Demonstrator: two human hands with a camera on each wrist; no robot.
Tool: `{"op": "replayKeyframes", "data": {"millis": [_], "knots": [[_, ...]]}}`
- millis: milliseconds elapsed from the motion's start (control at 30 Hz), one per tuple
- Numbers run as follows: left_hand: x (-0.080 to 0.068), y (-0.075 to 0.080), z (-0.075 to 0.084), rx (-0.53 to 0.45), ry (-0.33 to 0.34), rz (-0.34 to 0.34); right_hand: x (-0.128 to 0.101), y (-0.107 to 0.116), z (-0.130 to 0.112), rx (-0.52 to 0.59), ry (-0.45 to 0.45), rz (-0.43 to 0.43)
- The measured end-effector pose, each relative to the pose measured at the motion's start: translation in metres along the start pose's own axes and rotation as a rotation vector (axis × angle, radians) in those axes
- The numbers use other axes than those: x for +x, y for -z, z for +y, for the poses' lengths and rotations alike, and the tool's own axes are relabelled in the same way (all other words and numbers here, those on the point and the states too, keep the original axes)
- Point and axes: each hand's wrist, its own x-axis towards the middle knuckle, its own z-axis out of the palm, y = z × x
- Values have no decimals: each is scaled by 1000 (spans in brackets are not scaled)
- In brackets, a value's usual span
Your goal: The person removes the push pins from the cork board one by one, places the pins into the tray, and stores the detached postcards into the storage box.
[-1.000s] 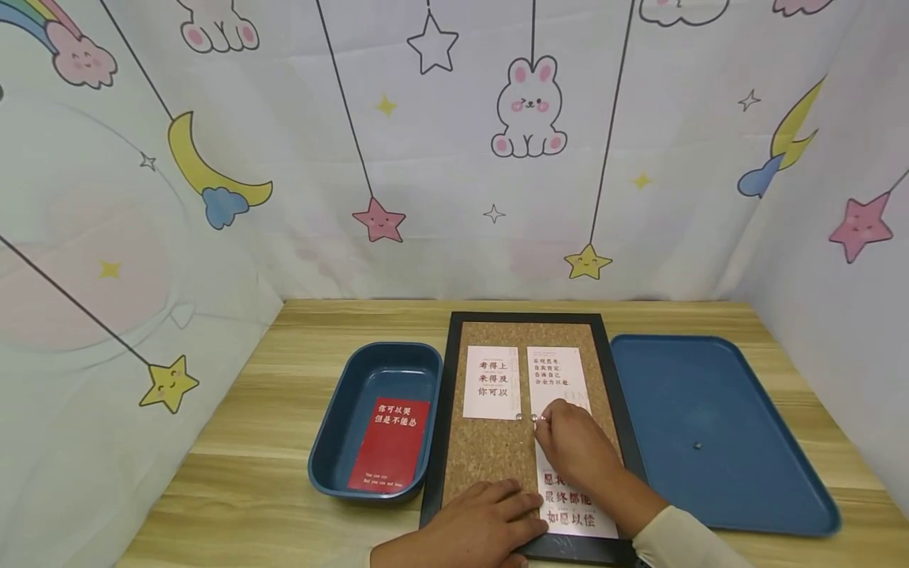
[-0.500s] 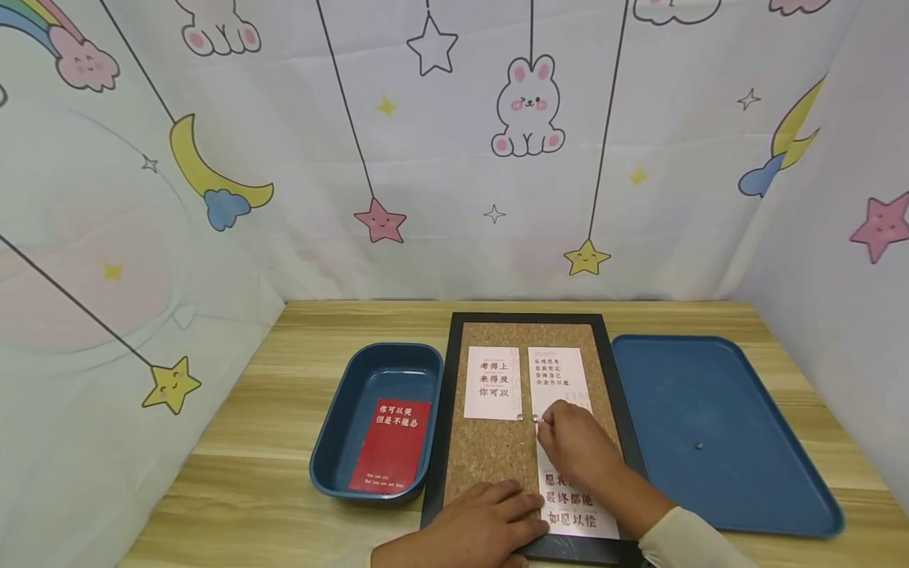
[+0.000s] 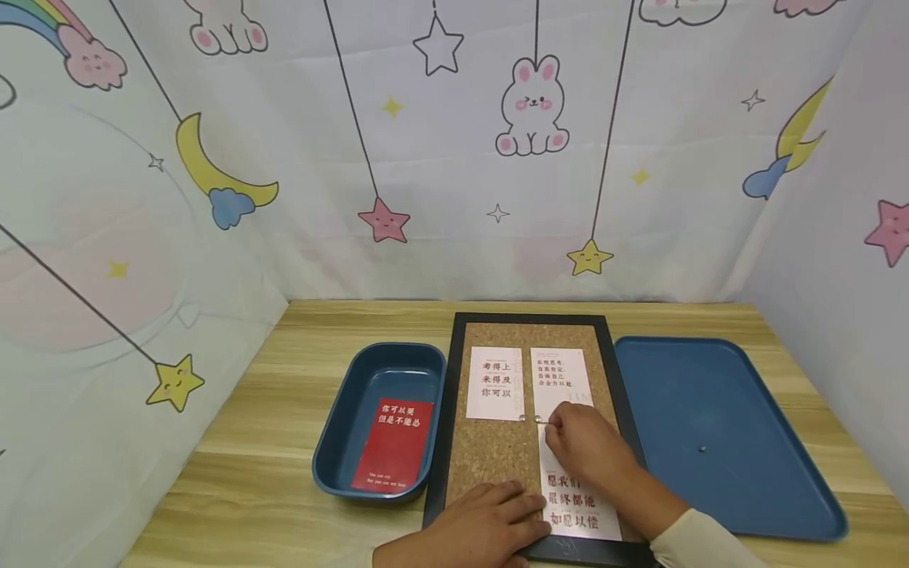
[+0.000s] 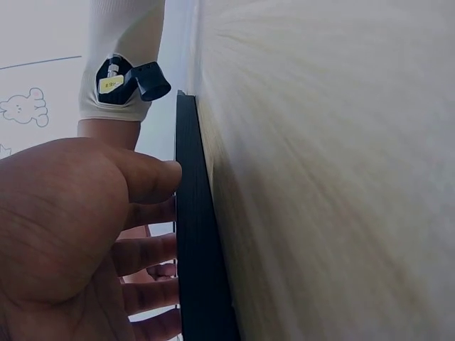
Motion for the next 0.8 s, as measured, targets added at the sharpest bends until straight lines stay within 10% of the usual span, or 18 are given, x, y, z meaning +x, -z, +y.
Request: {"op": "replayKeyframes", "data": {"millis": [800], "knots": [[2, 5, -1, -24, 23, -59, -9, 21, 19, -80, 35, 67]]}}
